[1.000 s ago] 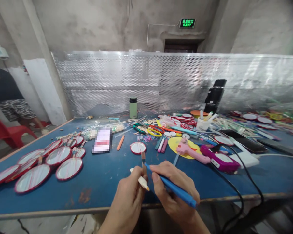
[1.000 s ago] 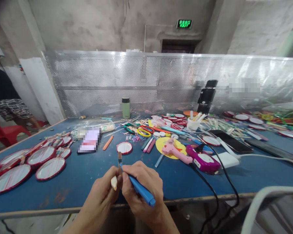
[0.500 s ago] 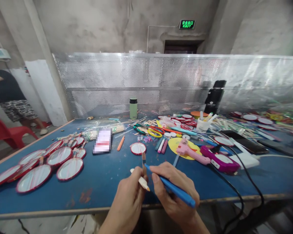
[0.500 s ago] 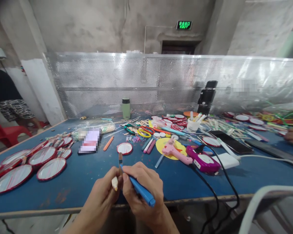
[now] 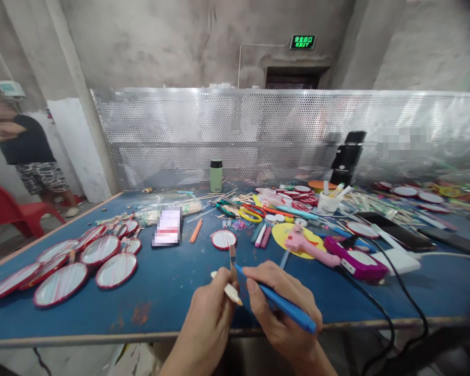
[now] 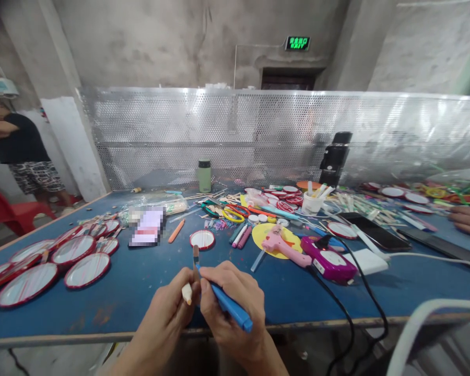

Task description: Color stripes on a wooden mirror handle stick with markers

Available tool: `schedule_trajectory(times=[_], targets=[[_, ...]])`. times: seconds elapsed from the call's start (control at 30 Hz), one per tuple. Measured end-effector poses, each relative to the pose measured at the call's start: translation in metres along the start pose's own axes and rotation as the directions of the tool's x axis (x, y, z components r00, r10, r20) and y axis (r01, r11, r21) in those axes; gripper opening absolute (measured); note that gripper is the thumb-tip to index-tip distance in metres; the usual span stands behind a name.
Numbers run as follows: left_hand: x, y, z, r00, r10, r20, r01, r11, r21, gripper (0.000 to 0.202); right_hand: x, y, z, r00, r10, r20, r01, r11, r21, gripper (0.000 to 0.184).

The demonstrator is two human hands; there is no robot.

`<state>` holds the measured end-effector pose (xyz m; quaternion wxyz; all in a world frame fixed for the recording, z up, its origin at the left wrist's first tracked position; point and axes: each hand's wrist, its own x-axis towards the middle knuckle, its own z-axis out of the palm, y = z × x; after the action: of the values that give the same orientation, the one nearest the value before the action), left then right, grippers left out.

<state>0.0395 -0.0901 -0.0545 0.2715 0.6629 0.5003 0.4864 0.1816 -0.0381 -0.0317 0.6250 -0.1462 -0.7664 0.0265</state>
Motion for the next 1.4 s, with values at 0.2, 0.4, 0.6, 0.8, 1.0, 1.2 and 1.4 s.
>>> schedule_trajectory(times=[0.2, 0.4, 0.6, 0.8, 1.0, 1.2, 1.4], targets=[[-0.0004, 0.0, -0.0003, 1.0, -0.019, -0.002, 0.019, 1.0, 0.017, 0.02, 0.002, -0.0009, 0.0015, 1.0, 0.0, 0.031, 0.0, 1.0, 0.016, 0.016], [-0.0006, 0.0029, -0.002, 1.0, -0.012, -0.004, 0.012, 0.999, 0.044, 0.02, 0.0016, -0.0009, 0.0018, 1.0, -0.002, 0.006, 0.002, 1.0, 0.011, 0.017], [-0.001, 0.0037, -0.0014, 1.0, -0.012, 0.002, 0.012, 0.999, 0.047, 0.019, 0.0015, -0.0021, 0.001, 1.0, 0.005, 0.019, -0.005, 1.0, 0.024, 0.017], [0.0001, 0.0036, -0.0007, 1.0, -0.014, -0.012, 0.014, 0.999, 0.045, 0.02, 0.0011, -0.0016, 0.0007, 1.0, 0.006, 0.021, -0.006, 1.0, 0.005, 0.017], [0.0003, 0.0046, -0.0012, 1.0, -0.017, -0.003, 0.017, 0.999, 0.03, 0.021, 0.0002, -0.0004, 0.0, 1.0, 0.006, -0.012, -0.007, 1.0, -0.023, 0.017], [-0.0006, 0.0033, -0.0008, 1.0, 0.0, -0.001, 0.0, 0.999, 0.033, 0.02, 0.0017, -0.0023, 0.0008, 1.0, 0.004, -0.016, -0.005, 1.0, -0.022, 0.015], [-0.001, 0.0035, -0.0011, 1.0, -0.002, -0.006, 0.002, 0.999, 0.038, 0.021, 0.0009, -0.0014, 0.0008, 1.0, 0.003, -0.016, -0.004, 0.999, -0.037, 0.016]])
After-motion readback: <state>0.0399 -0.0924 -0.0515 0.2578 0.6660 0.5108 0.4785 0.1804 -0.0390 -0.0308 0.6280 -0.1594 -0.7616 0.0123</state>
